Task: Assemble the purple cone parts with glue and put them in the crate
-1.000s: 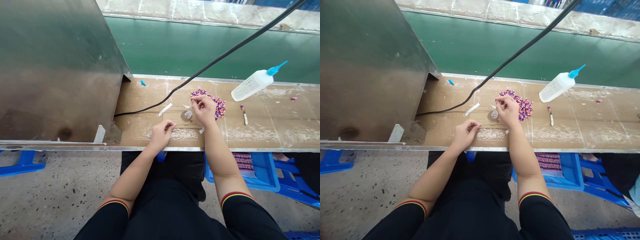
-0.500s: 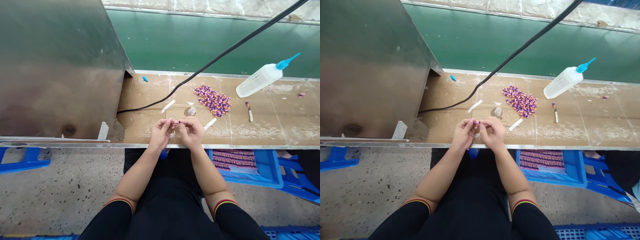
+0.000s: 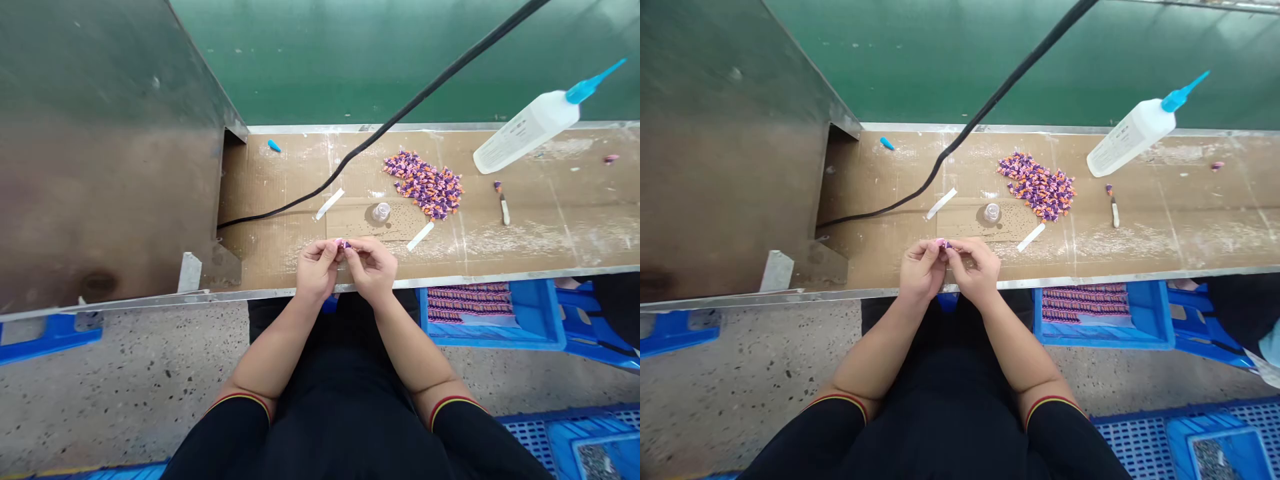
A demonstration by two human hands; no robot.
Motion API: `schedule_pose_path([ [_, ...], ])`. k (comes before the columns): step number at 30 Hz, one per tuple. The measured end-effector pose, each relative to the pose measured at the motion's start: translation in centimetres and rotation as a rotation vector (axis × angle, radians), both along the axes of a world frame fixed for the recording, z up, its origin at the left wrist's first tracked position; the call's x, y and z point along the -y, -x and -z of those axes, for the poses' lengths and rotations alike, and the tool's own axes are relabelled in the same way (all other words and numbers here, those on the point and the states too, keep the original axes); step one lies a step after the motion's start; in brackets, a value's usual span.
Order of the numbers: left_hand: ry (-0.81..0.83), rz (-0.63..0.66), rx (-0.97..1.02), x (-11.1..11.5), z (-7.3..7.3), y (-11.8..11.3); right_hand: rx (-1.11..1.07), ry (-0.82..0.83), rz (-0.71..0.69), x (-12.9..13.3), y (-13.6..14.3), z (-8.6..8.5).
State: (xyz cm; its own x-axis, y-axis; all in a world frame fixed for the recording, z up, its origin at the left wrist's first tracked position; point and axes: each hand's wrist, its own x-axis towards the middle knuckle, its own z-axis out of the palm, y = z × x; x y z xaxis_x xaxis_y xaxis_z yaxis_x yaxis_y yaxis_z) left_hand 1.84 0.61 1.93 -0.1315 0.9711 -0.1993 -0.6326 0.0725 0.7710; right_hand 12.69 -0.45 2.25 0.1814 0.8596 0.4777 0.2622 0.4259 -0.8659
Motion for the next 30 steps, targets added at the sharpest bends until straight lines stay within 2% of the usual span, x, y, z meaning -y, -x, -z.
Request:
schedule_pose_path([
  [15, -0.032, -0.060, -0.054, 0.2, 0.4, -0.4, 0.058, -0.104, 0.007, -0.3, -0.1, -0.1],
  [22, -0.167, -0.155, -0.233, 0.6, 1.2, -0.8, 0.115, -0.128, 0.052, -0.3, -0.1, 0.2],
  [30, -0.258, -0.170, -0.418, 0.8, 1.4, -0.5, 0.154, -0.240, 0.115, -0.4, 0.1, 0.3],
])
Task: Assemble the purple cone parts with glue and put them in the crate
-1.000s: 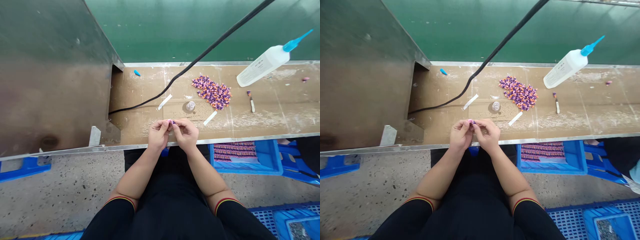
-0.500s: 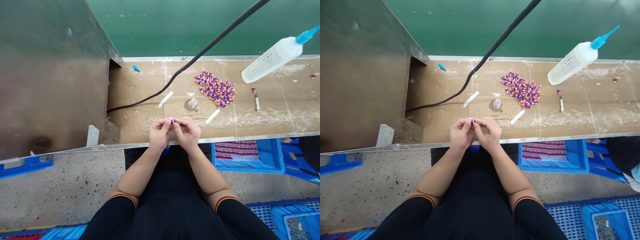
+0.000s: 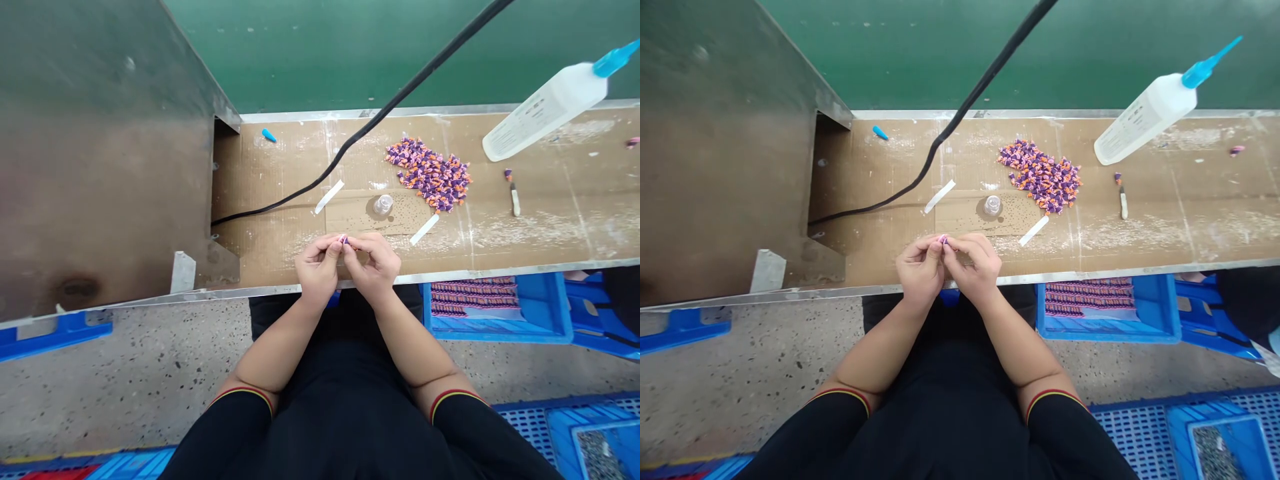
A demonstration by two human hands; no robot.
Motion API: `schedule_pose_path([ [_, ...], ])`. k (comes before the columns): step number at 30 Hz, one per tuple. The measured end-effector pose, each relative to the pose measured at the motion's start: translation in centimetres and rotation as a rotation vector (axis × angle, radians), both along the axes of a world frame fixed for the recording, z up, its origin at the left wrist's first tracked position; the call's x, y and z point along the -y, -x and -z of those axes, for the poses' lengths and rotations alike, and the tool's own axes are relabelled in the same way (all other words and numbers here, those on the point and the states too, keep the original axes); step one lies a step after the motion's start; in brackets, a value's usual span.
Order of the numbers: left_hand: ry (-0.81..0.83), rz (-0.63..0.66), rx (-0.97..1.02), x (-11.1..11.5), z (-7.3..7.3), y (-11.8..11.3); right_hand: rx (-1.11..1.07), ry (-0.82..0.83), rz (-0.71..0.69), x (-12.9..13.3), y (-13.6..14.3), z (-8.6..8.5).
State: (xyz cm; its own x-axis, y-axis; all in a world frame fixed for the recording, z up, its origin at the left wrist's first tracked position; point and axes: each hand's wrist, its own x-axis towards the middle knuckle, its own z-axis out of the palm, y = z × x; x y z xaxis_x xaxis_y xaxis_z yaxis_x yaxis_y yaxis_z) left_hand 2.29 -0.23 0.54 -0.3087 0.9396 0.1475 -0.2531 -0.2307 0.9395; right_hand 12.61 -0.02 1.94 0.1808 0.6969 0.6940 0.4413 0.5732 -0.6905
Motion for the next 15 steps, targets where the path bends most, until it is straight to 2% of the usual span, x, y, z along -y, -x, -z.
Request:
schedule_pose_path([
  [8, -0.082, -0.046, -0.174, 0.43, -0.37, 0.05, 0.004, -0.016, 0.016, -0.09, -0.11, -0.03],
  [15, -0.105, 0.023, -0.188, 0.61, -0.56, 0.38, -0.056, 0.001, -0.027, -0.11, -0.12, 0.07],
])
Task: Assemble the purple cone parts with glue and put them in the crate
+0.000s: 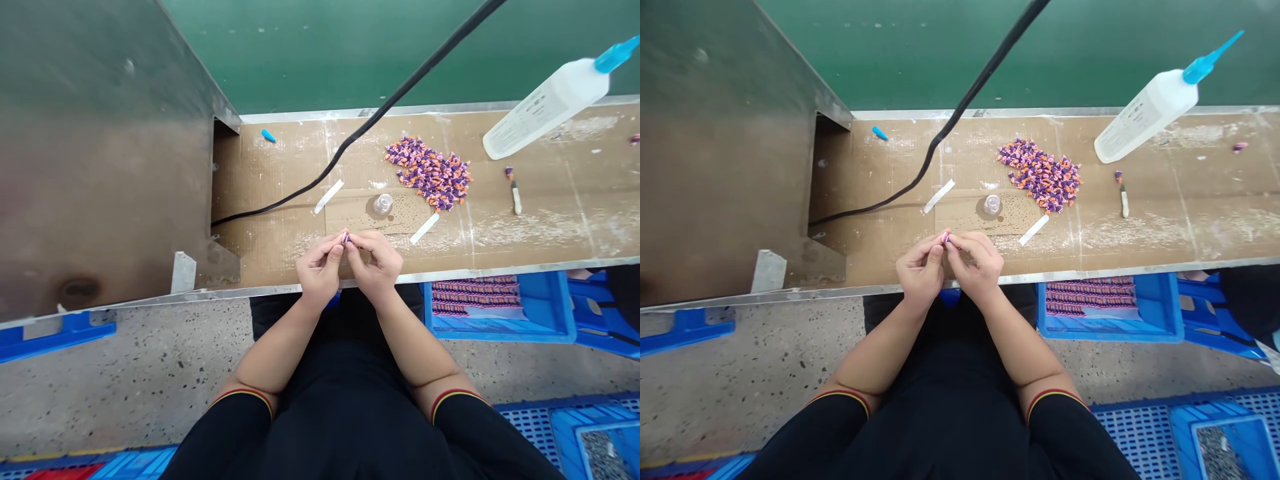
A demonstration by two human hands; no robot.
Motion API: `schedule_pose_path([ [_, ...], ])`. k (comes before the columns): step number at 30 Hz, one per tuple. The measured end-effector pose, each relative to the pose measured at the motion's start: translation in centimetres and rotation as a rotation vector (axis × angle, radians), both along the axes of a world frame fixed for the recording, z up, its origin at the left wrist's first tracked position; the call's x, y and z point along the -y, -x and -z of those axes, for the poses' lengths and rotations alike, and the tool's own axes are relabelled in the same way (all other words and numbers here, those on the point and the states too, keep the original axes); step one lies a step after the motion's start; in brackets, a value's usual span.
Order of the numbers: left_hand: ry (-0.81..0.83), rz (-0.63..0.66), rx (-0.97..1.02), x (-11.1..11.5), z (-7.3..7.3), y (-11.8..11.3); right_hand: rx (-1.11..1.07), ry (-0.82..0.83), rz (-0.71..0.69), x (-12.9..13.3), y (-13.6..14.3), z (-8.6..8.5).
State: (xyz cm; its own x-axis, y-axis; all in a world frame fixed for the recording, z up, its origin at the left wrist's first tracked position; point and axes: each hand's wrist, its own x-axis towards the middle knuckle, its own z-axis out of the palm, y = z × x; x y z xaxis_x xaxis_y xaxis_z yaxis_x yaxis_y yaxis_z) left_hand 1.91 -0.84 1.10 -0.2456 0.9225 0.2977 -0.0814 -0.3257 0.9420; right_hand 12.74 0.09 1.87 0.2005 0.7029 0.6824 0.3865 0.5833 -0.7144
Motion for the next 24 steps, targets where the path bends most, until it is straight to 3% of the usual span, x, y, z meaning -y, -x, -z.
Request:
schedule_pose_path([
  [10, 0.095, 0.017, 0.079, 0.00, 0.19, -0.07, 0.034, 0.095, 0.005, 0.09, -0.23, 0.25],
  [15, 0.120, 0.035, 0.111, 0.10, 0.34, 0.05, 0.042, 0.061, 0.004, 0.05, -0.31, 0.05],
  [24, 0.197, -0.015, 0.387, -0.74, 0.44, -0.55, 0.020, 0.067, -0.009, 0.33, -0.66, -0.27],
])
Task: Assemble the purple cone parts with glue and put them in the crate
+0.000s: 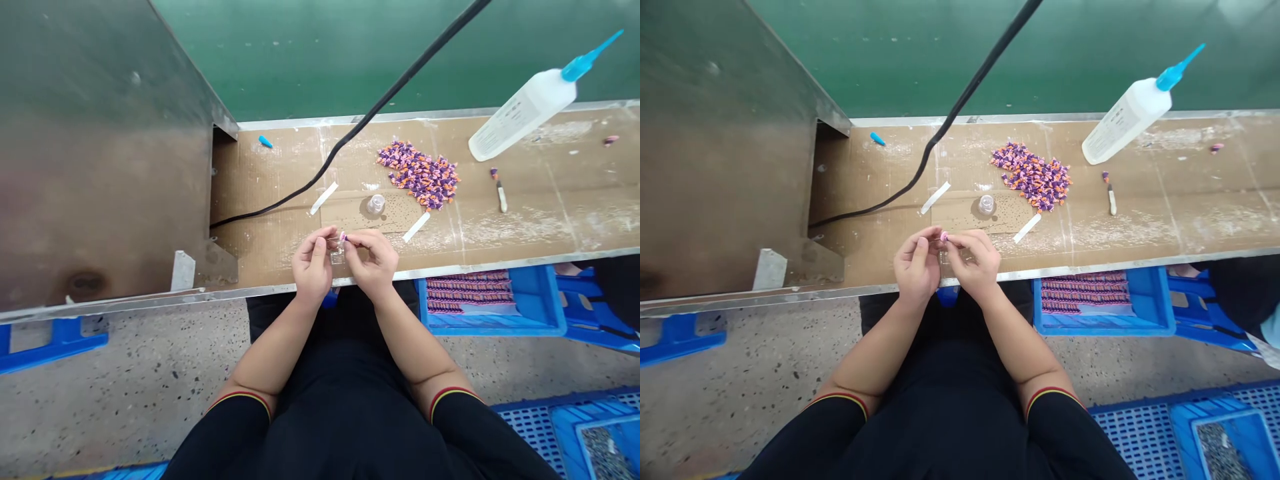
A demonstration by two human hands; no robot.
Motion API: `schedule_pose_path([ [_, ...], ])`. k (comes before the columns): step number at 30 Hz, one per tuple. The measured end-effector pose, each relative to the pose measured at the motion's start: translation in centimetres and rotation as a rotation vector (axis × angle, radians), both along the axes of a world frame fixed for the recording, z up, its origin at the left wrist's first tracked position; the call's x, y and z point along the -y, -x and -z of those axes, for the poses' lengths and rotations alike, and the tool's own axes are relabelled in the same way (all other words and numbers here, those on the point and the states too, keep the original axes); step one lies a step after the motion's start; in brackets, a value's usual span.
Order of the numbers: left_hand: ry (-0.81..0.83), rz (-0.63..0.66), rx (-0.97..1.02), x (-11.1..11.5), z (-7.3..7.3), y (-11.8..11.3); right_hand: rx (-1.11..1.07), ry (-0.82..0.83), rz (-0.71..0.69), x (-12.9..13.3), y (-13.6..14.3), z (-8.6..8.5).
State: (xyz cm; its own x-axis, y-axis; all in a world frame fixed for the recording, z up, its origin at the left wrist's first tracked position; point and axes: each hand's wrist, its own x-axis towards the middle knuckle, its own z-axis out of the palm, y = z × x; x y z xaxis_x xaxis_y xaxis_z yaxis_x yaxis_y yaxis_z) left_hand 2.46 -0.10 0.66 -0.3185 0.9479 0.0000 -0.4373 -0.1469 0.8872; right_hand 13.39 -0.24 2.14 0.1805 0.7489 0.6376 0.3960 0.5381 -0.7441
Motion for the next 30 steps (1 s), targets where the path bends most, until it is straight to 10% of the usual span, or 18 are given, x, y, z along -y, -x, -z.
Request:
schedule_pose_path([
  [4, -0.031, -0.015, -0.023, -0.2, -0.2, 0.0, 0.033, -0.009, 0.169, 0.8, -4.8, 0.3],
  [10, -0.072, -0.021, -0.053, -0.7, -0.4, -0.1, 0.194, -0.055, 0.773, 6.4, -20.4, 1.0],
  [14, -0.115, -0.002, -0.050, -1.0, -0.8, -0.4, 0.226, 0.356, 0.933, 11.7, -28.4, 1.8],
  [19, -0.188, 0.000, -0.022, -1.1, -1.0, -0.5, 0.485, 1.076, 0.739, 14.3, -31.7, 3.5],
  [30, -0.177, 0.000, -0.080, -1.0, -1.2, -0.6, 0.865, 1.663, 0.214, 10.6, -31.9, 6.8],
])
